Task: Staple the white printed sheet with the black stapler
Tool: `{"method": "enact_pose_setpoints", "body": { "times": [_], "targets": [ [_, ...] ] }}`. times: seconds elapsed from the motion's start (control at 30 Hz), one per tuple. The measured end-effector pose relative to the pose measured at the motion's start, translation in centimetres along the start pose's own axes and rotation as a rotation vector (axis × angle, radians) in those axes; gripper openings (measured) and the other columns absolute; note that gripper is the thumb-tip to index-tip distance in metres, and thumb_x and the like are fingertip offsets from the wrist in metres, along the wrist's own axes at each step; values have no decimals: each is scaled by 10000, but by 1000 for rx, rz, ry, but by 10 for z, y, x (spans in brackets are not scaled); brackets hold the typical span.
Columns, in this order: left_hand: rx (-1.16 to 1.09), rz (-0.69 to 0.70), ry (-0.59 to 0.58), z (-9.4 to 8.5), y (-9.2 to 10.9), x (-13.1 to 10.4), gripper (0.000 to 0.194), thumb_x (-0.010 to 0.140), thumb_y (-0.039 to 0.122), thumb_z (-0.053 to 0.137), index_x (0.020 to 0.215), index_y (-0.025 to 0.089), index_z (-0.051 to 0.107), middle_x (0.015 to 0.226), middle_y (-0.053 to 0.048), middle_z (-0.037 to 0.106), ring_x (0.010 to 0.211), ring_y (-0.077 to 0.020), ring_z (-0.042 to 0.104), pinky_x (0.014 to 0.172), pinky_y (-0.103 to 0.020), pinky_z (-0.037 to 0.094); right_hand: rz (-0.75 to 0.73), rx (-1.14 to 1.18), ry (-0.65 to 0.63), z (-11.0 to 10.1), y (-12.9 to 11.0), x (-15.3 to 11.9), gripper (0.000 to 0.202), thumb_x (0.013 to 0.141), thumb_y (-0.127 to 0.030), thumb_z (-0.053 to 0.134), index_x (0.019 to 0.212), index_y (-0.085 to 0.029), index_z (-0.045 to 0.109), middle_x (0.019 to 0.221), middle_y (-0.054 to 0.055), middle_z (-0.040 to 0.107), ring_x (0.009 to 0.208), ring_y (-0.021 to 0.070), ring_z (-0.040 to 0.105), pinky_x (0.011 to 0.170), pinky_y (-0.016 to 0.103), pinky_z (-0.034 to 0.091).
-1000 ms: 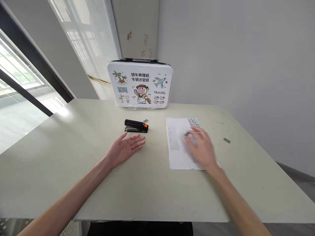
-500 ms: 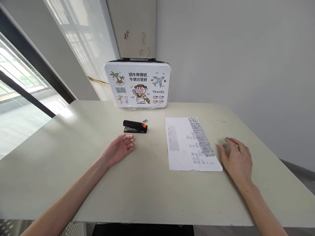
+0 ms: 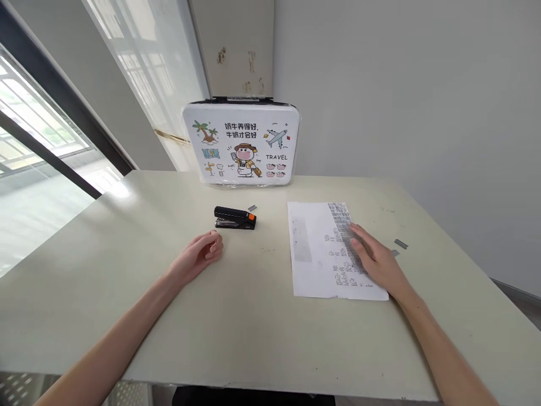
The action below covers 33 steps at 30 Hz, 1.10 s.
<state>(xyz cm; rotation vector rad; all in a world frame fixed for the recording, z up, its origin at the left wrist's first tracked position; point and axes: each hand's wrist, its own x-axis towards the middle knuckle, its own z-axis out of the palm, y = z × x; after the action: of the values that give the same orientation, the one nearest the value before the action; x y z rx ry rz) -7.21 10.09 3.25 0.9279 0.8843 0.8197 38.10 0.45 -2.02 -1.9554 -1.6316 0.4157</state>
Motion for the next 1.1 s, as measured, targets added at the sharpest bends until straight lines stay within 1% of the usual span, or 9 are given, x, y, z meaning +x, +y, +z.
{"method": "enact_pose_setpoints", "body": {
  "times": [0.2, 0.3, 0.4, 0.53, 0.63, 0.73, 0.8, 1.0, 1.1],
  "targets": [
    [365, 137, 213, -28, 12, -5, 353, 846, 476, 789, 747, 197, 599, 627, 42, 439, 535, -100, 306, 496, -240, 211, 113, 86, 134, 0, 12, -2, 459, 1053, -516, 411, 1445, -370, 599, 1460, 30, 664, 1305, 291, 651, 1067, 469, 550],
    [618, 175, 337, -39, 18, -8, 372, 855, 544, 732, 779, 213, 581, 633, 39, 448, 542, -116, 333, 509, -249, 230, 110, 92, 174, 1, 19, -3, 430, 1035, -450, 449, 1416, -351, 621, 1417, 35, 692, 1285, 289, 664, 1072, 477, 538],
    [691, 178, 397, -44, 20, -10, 362, 859, 551, 704, 787, 220, 574, 619, 43, 444, 545, -124, 336, 512, -251, 242, 131, 68, 200, 1, 25, -4, 421, 1001, -393, 492, 1395, -359, 635, 1378, 27, 714, 1236, 286, 691, 1046, 484, 546],
    [745, 206, 388, -44, 17, -8, 359, 887, 549, 674, 800, 213, 584, 637, 38, 453, 571, -124, 354, 527, -241, 270, 147, -25, 219, -1, 30, -5, 423, 981, -402, 498, 1363, -342, 673, 1252, 45, 766, 1082, 290, 735, 955, 489, 570],
    [773, 206, 376, -45, 15, -7, 361, 911, 550, 655, 812, 210, 587, 646, 35, 452, 587, -127, 361, 536, -238, 279, 105, -94, 188, -2, 30, -5, 452, 985, -442, 478, 1372, -319, 676, 1181, 65, 784, 866, 270, 737, 847, 473, 582],
    [773, 194, 375, -46, 13, -6, 363, 906, 559, 661, 816, 214, 594, 646, 37, 450, 585, -130, 358, 537, -241, 278, 83, -134, 137, -2, 25, -5, 478, 993, -450, 437, 1388, -315, 670, 1095, 64, 800, 605, 222, 641, 708, 452, 574],
    [770, 185, 377, -48, 13, -5, 360, 892, 562, 678, 818, 217, 606, 647, 37, 456, 584, -133, 359, 538, -242, 281, 77, -128, 127, -1, 22, -5, 485, 990, -442, 421, 1383, -312, 672, 1060, 59, 807, 521, 205, 574, 637, 437, 560],
    [779, 201, 368, -51, 9, -4, 368, 913, 568, 660, 829, 213, 613, 661, 38, 460, 592, -128, 377, 546, -235, 290, 94, -111, 135, -1, 20, -6, 460, 1001, -425, 419, 1376, -340, 672, 1208, 36, 786, 580, 206, 608, 650, 425, 562],
    [799, 211, 365, -50, 10, -4, 350, 935, 546, 639, 834, 213, 606, 658, 42, 456, 593, -125, 378, 550, -233, 292, 127, -100, 139, -2, 20, -6, 454, 1020, -498, 427, 1378, -358, 669, 1248, 29, 775, 758, 243, 706, 710, 426, 580]
  ]
}}
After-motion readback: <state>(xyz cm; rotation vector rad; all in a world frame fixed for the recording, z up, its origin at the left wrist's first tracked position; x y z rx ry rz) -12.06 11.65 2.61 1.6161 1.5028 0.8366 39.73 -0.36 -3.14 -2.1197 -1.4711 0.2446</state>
